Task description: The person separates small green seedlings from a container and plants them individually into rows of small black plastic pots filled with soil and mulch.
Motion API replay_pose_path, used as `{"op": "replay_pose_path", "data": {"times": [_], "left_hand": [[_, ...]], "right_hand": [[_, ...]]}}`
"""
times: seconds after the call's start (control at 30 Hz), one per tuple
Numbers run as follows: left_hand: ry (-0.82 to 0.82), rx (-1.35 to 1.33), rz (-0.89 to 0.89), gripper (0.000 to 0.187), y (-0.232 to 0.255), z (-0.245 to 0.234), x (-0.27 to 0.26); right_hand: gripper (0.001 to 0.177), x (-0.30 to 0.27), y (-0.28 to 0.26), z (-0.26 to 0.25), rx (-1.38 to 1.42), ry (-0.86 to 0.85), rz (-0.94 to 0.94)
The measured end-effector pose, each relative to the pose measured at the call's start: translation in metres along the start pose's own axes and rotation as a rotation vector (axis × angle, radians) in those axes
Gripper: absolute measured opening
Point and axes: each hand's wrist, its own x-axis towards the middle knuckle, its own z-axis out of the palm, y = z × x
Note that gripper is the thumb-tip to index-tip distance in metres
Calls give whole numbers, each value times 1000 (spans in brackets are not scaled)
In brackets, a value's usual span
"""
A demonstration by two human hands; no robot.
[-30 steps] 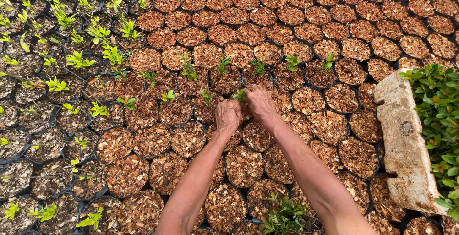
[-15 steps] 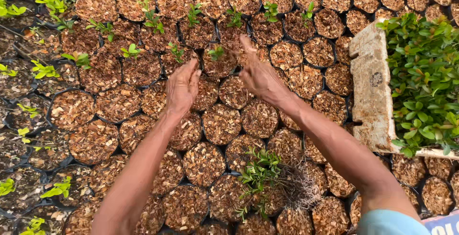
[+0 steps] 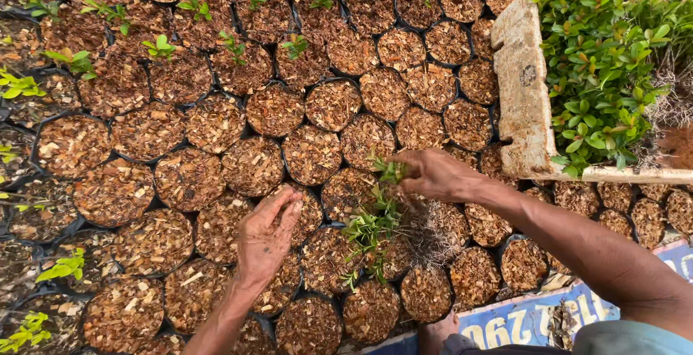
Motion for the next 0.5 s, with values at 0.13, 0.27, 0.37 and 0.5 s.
{"op": "replay_pose_path", "data": {"times": [0.13, 0.27, 0.37, 0.5], "left_hand": [[-47, -95, -11, 39, 33, 4, -3], [10, -297, -143, 43, 55, -11, 2], [334, -321, -176, 31, 36, -53, -18], [570, -89, -50, 24, 6, -132, -52]], "right_hand": [[45, 3, -56, -4, 420, 51, -131], [30, 25, -126, 44, 366, 14, -445], [18, 33, -188, 52, 226, -20, -562], [21, 137, -237, 81, -93, -24, -962]]}}
